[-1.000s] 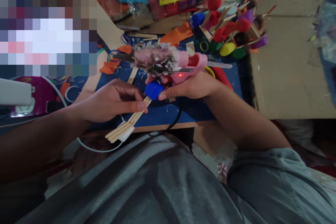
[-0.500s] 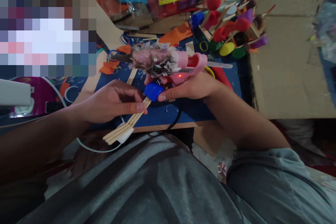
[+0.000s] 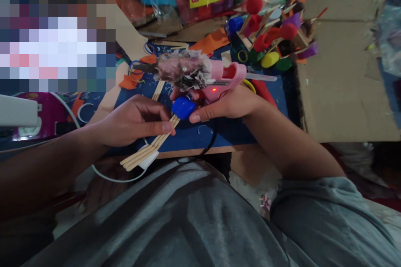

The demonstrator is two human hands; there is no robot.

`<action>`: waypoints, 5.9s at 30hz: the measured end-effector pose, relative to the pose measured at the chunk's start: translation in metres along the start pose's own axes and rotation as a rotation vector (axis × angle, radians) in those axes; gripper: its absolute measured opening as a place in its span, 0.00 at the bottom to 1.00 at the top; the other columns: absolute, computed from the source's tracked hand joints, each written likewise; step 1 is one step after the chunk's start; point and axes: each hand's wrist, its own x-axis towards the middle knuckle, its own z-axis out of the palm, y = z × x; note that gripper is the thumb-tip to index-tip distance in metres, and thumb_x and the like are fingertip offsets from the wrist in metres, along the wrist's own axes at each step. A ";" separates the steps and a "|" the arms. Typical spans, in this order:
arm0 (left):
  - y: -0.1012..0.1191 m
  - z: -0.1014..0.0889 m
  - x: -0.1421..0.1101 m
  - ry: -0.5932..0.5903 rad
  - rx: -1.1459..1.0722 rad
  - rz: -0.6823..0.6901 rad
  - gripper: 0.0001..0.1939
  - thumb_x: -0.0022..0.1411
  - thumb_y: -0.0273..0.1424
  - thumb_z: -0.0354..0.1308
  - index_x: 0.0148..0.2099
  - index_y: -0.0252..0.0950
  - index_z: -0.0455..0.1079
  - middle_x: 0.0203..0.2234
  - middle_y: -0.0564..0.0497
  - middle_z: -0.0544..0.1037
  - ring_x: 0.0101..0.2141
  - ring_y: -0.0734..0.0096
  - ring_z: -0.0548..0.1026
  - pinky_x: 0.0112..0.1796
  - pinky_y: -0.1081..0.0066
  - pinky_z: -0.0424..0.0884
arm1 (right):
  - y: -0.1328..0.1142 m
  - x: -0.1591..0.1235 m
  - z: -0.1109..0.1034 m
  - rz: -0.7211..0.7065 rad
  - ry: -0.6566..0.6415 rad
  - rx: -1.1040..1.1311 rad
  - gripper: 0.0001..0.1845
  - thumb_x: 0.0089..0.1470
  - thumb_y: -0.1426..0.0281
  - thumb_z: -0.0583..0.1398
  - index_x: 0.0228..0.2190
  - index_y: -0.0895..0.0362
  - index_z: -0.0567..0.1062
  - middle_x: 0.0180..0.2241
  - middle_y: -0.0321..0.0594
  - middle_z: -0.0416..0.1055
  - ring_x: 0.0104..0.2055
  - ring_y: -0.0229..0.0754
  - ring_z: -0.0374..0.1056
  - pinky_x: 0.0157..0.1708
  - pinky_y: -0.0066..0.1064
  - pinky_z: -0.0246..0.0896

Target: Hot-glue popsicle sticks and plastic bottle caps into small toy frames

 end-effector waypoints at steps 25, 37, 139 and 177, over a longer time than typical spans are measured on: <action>0.004 0.004 0.000 0.107 -0.013 -0.024 0.26 0.65 0.53 0.81 0.33 0.34 0.85 0.27 0.49 0.86 0.26 0.73 0.76 0.29 0.74 0.72 | 0.002 0.004 0.014 -0.015 0.150 0.174 0.31 0.52 0.51 0.85 0.34 0.51 0.73 0.44 0.39 0.82 0.34 0.41 0.79 0.36 0.35 0.84; 0.006 0.004 0.000 0.112 0.000 -0.047 0.25 0.65 0.52 0.80 0.33 0.35 0.85 0.28 0.48 0.86 0.27 0.72 0.76 0.29 0.74 0.71 | -0.002 0.005 0.015 0.018 0.141 0.157 0.35 0.50 0.50 0.86 0.33 0.50 0.69 0.42 0.38 0.81 0.34 0.40 0.78 0.35 0.34 0.82; 0.006 0.004 0.000 0.091 -0.007 -0.043 0.23 0.65 0.51 0.80 0.33 0.35 0.86 0.27 0.49 0.86 0.27 0.73 0.77 0.30 0.74 0.73 | -0.006 0.006 0.017 0.026 0.161 0.126 0.38 0.42 0.47 0.88 0.30 0.51 0.71 0.38 0.38 0.77 0.36 0.41 0.73 0.28 0.30 0.72; 0.003 0.004 0.000 0.095 -0.022 -0.019 0.20 0.67 0.46 0.80 0.34 0.34 0.86 0.26 0.50 0.85 0.27 0.74 0.76 0.30 0.74 0.71 | -0.003 0.005 0.015 -0.027 0.130 0.141 0.34 0.49 0.50 0.86 0.32 0.52 0.72 0.39 0.36 0.78 0.35 0.37 0.74 0.28 0.26 0.71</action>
